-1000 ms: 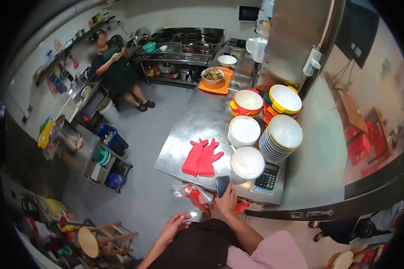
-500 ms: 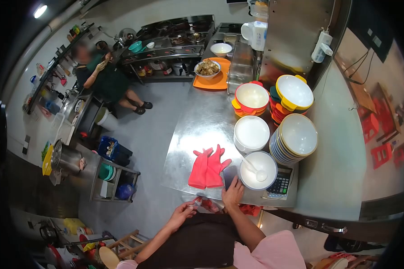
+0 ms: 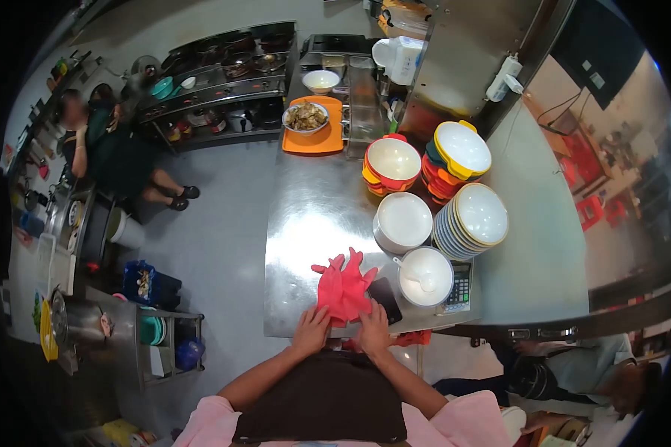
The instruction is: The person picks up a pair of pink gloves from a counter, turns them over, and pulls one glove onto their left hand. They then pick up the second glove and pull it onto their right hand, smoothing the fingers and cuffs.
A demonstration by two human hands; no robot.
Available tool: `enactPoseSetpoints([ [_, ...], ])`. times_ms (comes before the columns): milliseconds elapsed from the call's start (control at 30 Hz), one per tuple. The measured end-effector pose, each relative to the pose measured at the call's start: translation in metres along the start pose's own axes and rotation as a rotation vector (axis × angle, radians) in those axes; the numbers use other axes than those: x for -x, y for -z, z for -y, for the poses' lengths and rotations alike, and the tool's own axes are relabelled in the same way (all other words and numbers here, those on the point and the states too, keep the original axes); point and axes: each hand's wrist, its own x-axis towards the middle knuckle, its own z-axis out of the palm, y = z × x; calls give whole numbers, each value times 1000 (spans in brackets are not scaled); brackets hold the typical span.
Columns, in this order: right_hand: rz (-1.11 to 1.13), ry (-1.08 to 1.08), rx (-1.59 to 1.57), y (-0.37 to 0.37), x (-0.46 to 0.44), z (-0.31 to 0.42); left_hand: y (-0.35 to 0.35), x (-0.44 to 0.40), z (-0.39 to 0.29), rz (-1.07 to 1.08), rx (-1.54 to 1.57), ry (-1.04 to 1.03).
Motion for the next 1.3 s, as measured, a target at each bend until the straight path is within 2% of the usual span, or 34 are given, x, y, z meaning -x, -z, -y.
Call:
enactPoseSetpoints([
  [67, -47, -59, -42, -1, -6, 18, 2, -13, 18, -11, 138, -46],
  [167, -130, -206, -143, 6, -12, 41, 59, -33, 34, 2, 672, 166],
  [233, -151, -281, -194, 7, -10, 43, 88, -46, 60, -124, 952, 244],
  [300, -182, -315, -231, 9, -8, 47, 119, -64, 88, -188, 1011, 285],
  [367, -222, -301, -257, 15, -13, 55, 162, -84, 99, -181, 1005, 298],
  [467, -255, -231, -354, 15, -29, 61, 202, -112, 117, -56, 964, 215],
  [567, -254, -157, -457, 29, -53, 74, 235, -129, 109, -20, 856, 206],
  [667, -175, -216, -574, 31, -70, 78, 251, -135, 112, 0, 899, 241],
  [767, -130, -181, -682, 48, -88, 85, 271, -139, 114, -17, 801, 275],
  [900, 93, -270, -828, 68, -112, 88, 302, -141, 108, -147, 522, 200],
  [967, 192, -315, -868, 73, -121, 90, 310, -143, 108, -202, 469, 186],
  [1067, 257, -268, -866, 86, -132, 94, 312, -146, 104, -261, 404, 160],
  [1167, 255, -160, -1063, 89, -140, 99, 305, -146, 85, -288, 614, 234],
  [1300, 336, -175, -1202, 93, -154, 106, 286, -148, 60, -306, 703, 239],
])
